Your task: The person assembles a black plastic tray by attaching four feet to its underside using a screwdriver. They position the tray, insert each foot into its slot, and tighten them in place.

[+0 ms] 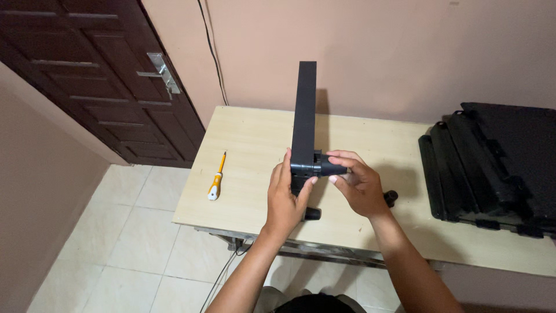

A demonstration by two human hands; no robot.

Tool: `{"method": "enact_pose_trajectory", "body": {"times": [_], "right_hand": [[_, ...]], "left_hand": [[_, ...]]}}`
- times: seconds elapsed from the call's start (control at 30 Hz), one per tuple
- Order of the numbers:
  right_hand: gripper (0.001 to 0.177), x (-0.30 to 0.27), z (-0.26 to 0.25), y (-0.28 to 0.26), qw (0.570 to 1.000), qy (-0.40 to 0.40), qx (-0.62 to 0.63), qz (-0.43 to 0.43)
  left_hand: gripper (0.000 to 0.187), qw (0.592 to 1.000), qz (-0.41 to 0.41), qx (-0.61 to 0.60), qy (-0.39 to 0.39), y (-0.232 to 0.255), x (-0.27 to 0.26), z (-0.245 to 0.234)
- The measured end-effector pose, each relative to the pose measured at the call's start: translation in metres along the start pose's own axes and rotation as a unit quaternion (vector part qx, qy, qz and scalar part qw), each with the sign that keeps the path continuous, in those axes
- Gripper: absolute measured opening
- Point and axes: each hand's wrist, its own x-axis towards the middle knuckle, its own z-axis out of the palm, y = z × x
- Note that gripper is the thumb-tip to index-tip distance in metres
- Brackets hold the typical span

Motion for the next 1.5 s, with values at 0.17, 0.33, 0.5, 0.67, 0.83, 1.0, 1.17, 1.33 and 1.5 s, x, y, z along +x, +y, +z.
{"method": "enact_pose_trajectory", "body": {"times": [0.17,0.33,0.5,0.67,0.83,1.0,1.17,1.33,1.5], "right_hand": [[0.040,-0.003,-0.004,0.008,0.994,0.022,0.090,0.058],[0.037,-0.010,-0.006,0.019,0.995,0.015,0.098,0.002],[0.035,-0.011,0.002,0.019,0.992,0.023,0.123,0.011],[0.036,-0.006,-0.003,0.005,0.996,0.002,0.080,0.030],[0.036,0.002,-0.007,-0.007,0.997,-0.019,0.063,0.050],[0.036,0.006,-0.007,-0.013,0.995,-0.023,0.063,0.068],[0.035,0.006,-0.004,-0.017,0.999,-0.021,0.035,0.029],[0.036,0.005,-0.002,-0.019,1.000,-0.014,0.007,0.000],[0.036,0.010,-0.008,-0.021,0.995,-0.037,-0.085,-0.023]], "left_hand": [[0.081,1.000,0.002,-0.008,-0.006,-0.003,0.000,0.002],[0.082,1.000,0.005,-0.026,-0.014,-0.006,-0.002,0.005],[0.085,0.999,-0.012,-0.039,0.001,0.000,-0.001,0.010],[0.081,0.997,-0.020,-0.051,0.049,0.011,-0.002,0.017],[0.069,0.992,-0.042,-0.056,0.100,0.016,0.000,0.029],[0.064,0.988,-0.042,-0.087,0.120,0.016,-0.001,0.037],[0.067,0.990,-0.040,-0.068,0.117,0.017,-0.003,0.037],[0.065,0.989,-0.054,-0.074,0.116,0.014,-0.004,0.036],[0.064,0.990,-0.069,-0.060,0.108,0.014,-0.003,0.034]]}}
